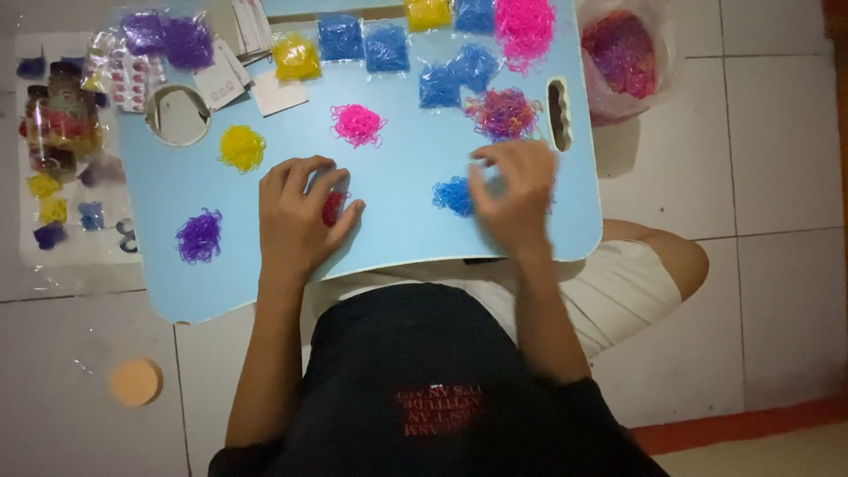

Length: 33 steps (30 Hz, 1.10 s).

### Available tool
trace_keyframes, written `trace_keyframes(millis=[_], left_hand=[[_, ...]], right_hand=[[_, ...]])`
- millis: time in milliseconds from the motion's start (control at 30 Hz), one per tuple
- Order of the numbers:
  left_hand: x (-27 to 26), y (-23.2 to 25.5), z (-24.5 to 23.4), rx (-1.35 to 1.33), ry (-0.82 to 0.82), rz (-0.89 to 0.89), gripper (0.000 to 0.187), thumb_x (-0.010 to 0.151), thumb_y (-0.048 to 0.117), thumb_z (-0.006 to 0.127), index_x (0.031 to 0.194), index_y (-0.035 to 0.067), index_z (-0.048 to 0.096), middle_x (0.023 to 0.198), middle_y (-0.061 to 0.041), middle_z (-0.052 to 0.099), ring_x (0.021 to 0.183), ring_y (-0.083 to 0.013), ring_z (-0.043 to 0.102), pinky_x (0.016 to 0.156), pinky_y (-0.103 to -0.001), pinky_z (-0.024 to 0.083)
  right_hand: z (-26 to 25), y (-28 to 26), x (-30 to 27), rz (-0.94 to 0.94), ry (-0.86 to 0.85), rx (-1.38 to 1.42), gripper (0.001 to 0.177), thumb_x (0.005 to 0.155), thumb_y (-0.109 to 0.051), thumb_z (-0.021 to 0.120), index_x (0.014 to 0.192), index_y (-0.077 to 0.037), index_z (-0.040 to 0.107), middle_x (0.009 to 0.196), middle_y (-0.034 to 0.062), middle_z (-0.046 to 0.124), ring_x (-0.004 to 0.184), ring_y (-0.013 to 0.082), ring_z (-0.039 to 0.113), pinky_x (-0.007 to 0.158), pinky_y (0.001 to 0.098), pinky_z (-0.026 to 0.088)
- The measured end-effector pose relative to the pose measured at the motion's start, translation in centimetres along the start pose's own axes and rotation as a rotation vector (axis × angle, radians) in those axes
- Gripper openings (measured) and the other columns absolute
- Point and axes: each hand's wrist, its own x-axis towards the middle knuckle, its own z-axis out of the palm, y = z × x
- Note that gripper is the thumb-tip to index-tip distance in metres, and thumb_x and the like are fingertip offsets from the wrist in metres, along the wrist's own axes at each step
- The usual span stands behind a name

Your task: Sorting various colored rubber bands into organized piles on a portable blue desk.

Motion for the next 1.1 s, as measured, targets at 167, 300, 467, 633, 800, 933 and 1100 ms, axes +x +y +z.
trace_keyframes(millis=[167, 300, 467, 633, 800, 933, 1100], left_hand=[[0.0, -0.2, 0.3, 0.02, 0.004, -0.009, 0.035, 0.097, 0.038, 0.077, 0.12, 0.011, 0.077, 0.125, -0.015, 0.069, 0.122, -0.0358, 0.059, 0.109, -0.052, 0.045], [0.0, -0.3, 0.3, 0.026, 0.005, -0.006, 0.035, 0.096, 0.037, 0.077, 0.12, 0.012, 0.078, 0.125, -0.014, 0.07, 0.121, -0.0359, 0.06, 0.109, -0.052, 0.045], [0.2, 0.1, 0.0, -0.003, 0.014, -0.011, 0.034, 0.097, 0.037, 0.076, 0.119, 0.01, 0.077, 0.124, -0.015, 0.069, 0.121, -0.0362, 0.059, 0.109, -0.054, 0.044], [0.1, -0.1, 0.2, 0.012, 0.022, -0.001, 0.035, 0.098, 0.038, 0.075, 0.12, 0.011, 0.077, 0.125, -0.015, 0.07, 0.12, -0.0363, 0.059, 0.108, -0.053, 0.045], [0.3, 0.5, -0.3, 0.002, 0.017, -0.017, 0.034, 0.096, 0.036, 0.078, 0.118, 0.01, 0.077, 0.123, -0.014, 0.069, 0.119, -0.0353, 0.058, 0.106, -0.052, 0.045], [0.2, 0.1, -0.1, -0.008, 0.01, -0.01, 0.035, 0.097, 0.037, 0.076, 0.119, 0.009, 0.076, 0.123, -0.016, 0.069, 0.118, -0.0369, 0.059, 0.106, -0.054, 0.045], [0.3, 0.2, -0.2, -0.001, 0.015, -0.005, 0.033, 0.097, 0.036, 0.077, 0.119, 0.011, 0.077, 0.123, -0.015, 0.069, 0.12, -0.0363, 0.059, 0.106, -0.052, 0.046]], right_hand=[[-3.2, 3.0, -0.4, 0.137, -0.153, -0.278, 0.009, 0.096, -0.005, 0.073, 0.103, -0.011, 0.075, 0.096, 0.009, 0.063, 0.092, 0.0278, 0.055, 0.093, 0.0433, 0.042], [-2.5, 4.2, -1.1, 0.137, -0.083, -0.37, 0.01, 0.09, -0.008, 0.08, 0.099, -0.013, 0.079, 0.095, 0.0074, 0.065, 0.089, 0.0237, 0.055, 0.087, 0.0398, 0.044], [-2.1, 4.4, -1.6, 0.149, -0.07, -0.379, 0.01, 0.089, -0.01, 0.081, 0.099, -0.014, 0.079, 0.096, 0.008, 0.065, 0.09, 0.0249, 0.056, 0.087, 0.0418, 0.044], [-1.9, 5.0, -2.0, 0.163, -0.069, -0.393, 0.008, 0.09, -0.012, 0.082, 0.097, -0.015, 0.079, 0.097, 0.0078, 0.066, 0.091, 0.0227, 0.057, 0.088, 0.0412, 0.045], [-2.1, 4.6, -1.7, 0.197, -0.06, -0.315, 0.006, 0.094, -0.01, 0.079, 0.096, -0.015, 0.078, 0.096, 0.0068, 0.065, 0.089, 0.0233, 0.055, 0.085, 0.0395, 0.044], [-2.6, 4.2, -1.5, 0.302, -0.069, -0.16, 0.007, 0.098, -0.008, 0.073, 0.098, -0.014, 0.074, 0.098, 0.0044, 0.061, 0.092, 0.0257, 0.055, 0.085, 0.0423, 0.043], [-2.2, 4.8, -1.8, 0.435, 0.158, 0.155, 0.01, 0.104, -0.002, 0.068, 0.108, -0.009, 0.073, 0.095, 0.0106, 0.065, 0.089, 0.0232, 0.058, 0.085, 0.0395, 0.044]])
